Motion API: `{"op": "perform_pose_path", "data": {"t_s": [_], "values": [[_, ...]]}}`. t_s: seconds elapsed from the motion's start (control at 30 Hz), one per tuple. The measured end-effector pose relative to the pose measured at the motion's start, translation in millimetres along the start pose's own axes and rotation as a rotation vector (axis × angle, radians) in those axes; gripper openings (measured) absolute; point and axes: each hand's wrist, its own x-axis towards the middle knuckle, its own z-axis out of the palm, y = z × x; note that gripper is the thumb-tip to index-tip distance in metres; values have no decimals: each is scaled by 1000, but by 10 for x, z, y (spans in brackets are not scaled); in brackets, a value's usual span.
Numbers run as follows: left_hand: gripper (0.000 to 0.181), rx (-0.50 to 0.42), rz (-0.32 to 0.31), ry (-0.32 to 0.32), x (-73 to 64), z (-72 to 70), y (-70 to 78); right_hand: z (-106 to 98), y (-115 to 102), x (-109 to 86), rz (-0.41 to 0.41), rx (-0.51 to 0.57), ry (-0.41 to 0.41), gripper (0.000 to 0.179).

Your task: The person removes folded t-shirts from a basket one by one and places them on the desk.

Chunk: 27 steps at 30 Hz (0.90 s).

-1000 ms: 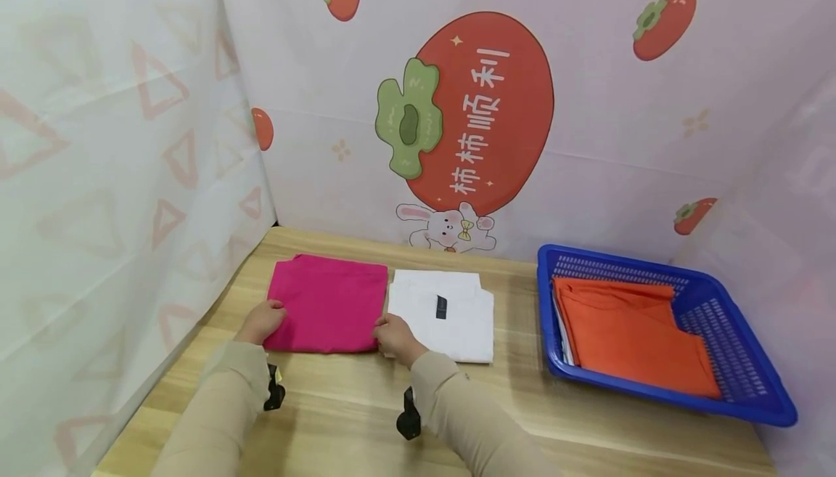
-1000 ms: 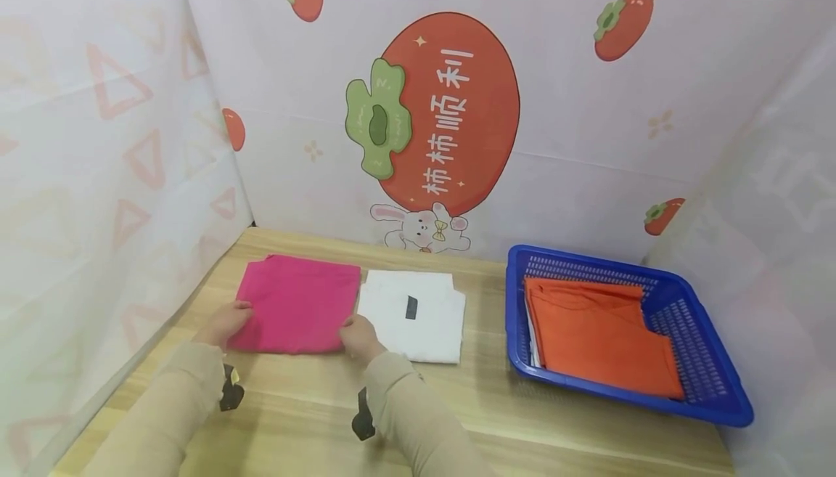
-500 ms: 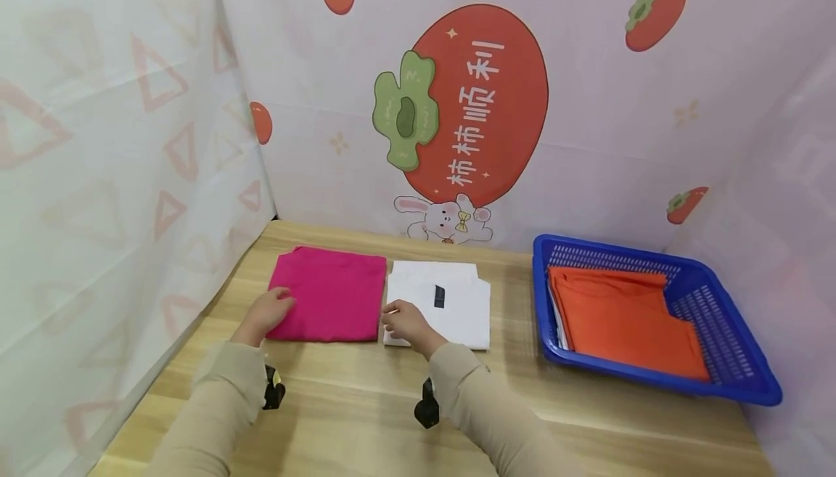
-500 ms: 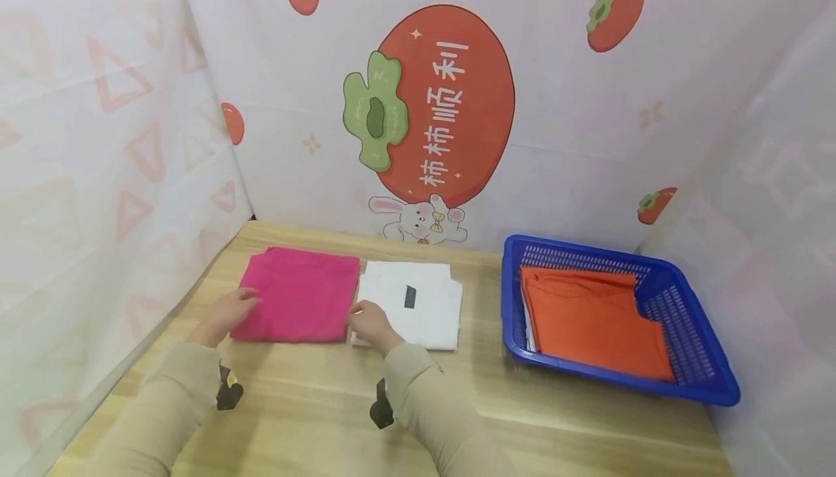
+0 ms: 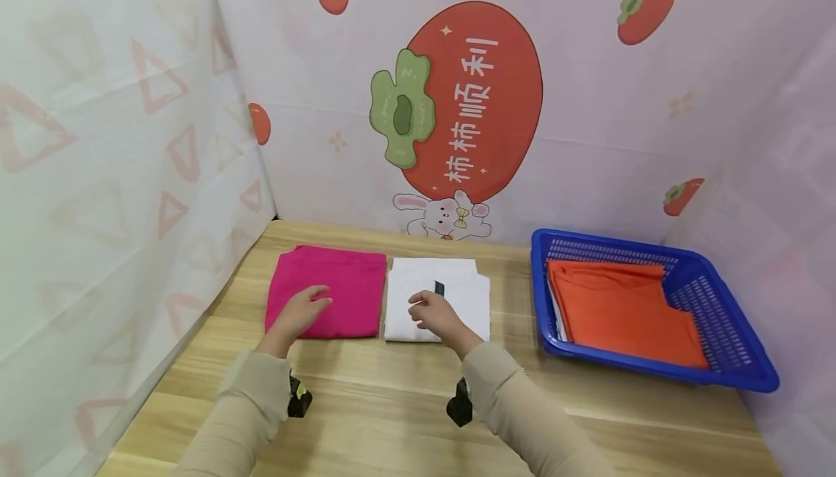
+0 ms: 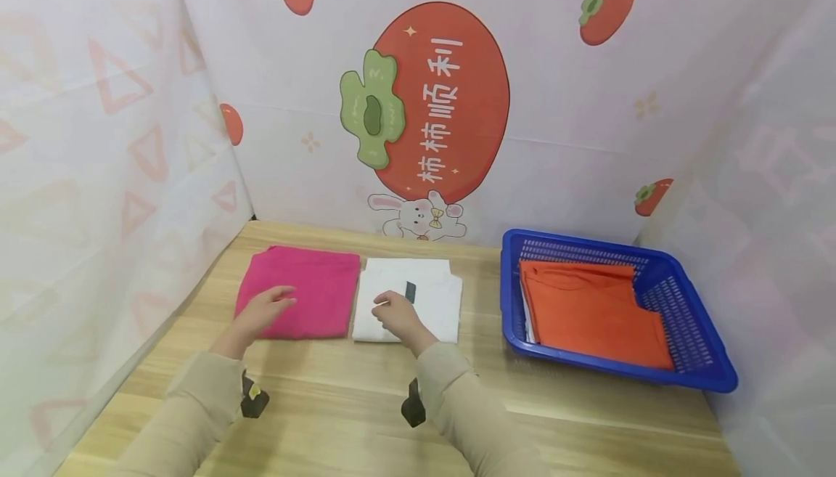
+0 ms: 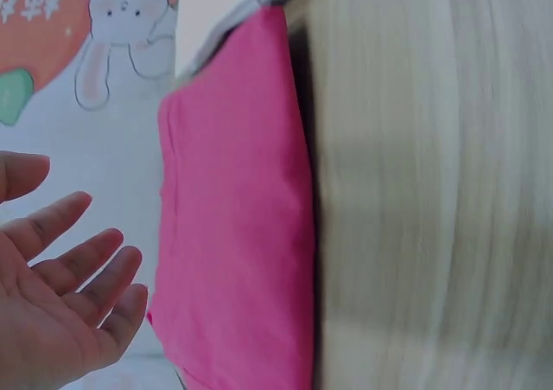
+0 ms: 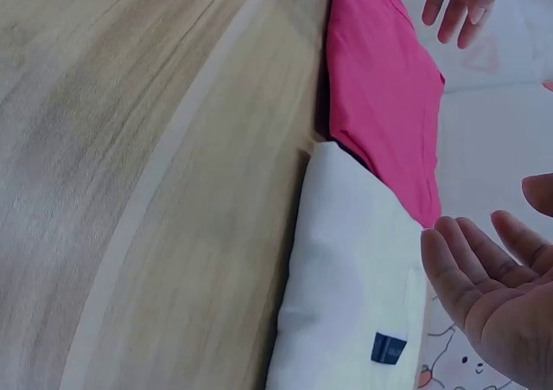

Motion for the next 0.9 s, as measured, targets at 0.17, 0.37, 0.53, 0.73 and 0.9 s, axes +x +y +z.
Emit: {"op": "perform_pose_path", "data": {"t_s": [0.17,0.37,0.53,0.73,0.9], "values": [[46,-31,35,-29,34,145,156,-194,17,-86,-26,-11,15,28],[45,-63,81,-63,109,349,354,-407,48,-195,-23,-16,57,25],[46,-52,137,-78,126,524,496,-558,83,-296,-12,-24,96,26],[40,-77,140,-115,180,719,595,-734,125,-412,-21,28,125,25],[38,-79,131,-113,195,826,682,-873,141,-526,-38,41,137,26]]}}
